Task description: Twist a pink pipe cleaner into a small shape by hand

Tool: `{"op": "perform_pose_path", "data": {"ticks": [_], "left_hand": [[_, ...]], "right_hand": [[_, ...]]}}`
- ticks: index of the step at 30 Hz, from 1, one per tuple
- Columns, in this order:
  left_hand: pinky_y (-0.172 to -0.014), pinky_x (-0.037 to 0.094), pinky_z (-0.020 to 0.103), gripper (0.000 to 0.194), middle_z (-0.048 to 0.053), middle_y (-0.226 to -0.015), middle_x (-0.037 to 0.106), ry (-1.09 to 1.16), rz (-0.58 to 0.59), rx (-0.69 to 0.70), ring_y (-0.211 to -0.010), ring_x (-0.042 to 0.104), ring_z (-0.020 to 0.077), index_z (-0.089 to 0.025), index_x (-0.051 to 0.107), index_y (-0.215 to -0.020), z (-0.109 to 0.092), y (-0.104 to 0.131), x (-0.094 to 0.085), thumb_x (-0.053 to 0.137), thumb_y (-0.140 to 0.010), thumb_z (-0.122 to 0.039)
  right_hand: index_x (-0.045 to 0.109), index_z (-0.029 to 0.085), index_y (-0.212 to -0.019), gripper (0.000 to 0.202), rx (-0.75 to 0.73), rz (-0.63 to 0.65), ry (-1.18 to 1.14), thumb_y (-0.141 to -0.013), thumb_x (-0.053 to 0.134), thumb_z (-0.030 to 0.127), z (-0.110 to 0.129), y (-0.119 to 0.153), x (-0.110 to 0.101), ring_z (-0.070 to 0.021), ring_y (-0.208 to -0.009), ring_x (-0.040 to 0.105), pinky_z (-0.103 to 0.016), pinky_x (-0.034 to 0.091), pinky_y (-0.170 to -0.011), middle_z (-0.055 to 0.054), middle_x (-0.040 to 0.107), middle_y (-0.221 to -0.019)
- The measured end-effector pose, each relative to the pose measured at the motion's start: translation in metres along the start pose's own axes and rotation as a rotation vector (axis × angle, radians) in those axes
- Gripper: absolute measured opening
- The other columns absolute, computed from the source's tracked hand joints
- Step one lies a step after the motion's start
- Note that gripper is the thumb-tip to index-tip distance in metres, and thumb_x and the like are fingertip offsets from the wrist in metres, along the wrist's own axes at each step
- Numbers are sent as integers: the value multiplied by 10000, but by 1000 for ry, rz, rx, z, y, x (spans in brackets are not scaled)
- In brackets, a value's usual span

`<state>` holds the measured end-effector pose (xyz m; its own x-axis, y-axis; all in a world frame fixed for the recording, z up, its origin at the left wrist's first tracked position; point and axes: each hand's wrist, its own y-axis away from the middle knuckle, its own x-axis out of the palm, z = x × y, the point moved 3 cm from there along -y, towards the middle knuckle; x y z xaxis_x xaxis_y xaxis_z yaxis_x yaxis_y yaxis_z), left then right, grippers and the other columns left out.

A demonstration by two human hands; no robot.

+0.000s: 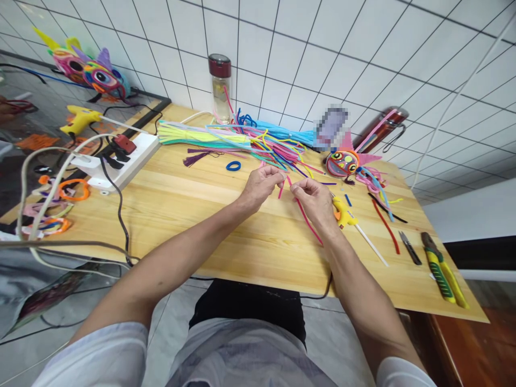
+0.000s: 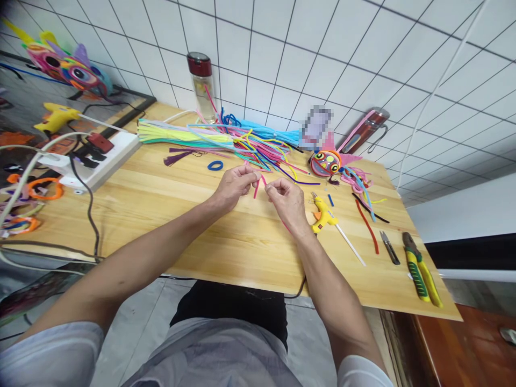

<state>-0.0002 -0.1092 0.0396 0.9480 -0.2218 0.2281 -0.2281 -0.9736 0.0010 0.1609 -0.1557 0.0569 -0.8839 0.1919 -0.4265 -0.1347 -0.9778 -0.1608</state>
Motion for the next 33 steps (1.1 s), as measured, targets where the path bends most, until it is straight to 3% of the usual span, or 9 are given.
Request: {"op": "perform_pose_path", "data": {"ticks": [12, 23, 33], "left_hand": [[-480, 230, 219, 149, -33, -641, 608, 108, -37, 15, -472, 324, 39, -167, 596, -728, -2, 0, 0, 701, -791, -253], [-426, 191, 185, 153, -42, -592, 587, 231, -111, 25, -422, 325, 18, -153, 614, -712, -6, -4, -6, 698, -840, -144], [-407, 201, 183, 166, -46, -641, 603, 250, -45, 27, -399, 334, 11, -160, 590, -739, -2, -6, -5, 703, -857, -186]], "right_hand": [[692, 209, -779, 238, 17, 58, 47, -800, 679, 446, 2, 0, -1, -152, -600, 575, -292, 435, -617, 11, 658, -647], [683, 211, -790, 208, 36, 60, -9, -786, 674, 418, -1, -1, -1, -149, -601, 616, -301, 467, -662, 20, 662, -662], [678, 212, -776, 195, 10, 49, -84, -764, 679, 407, -3, -2, 0, -132, -589, 586, -292, 472, -637, 24, 668, -685]]}}
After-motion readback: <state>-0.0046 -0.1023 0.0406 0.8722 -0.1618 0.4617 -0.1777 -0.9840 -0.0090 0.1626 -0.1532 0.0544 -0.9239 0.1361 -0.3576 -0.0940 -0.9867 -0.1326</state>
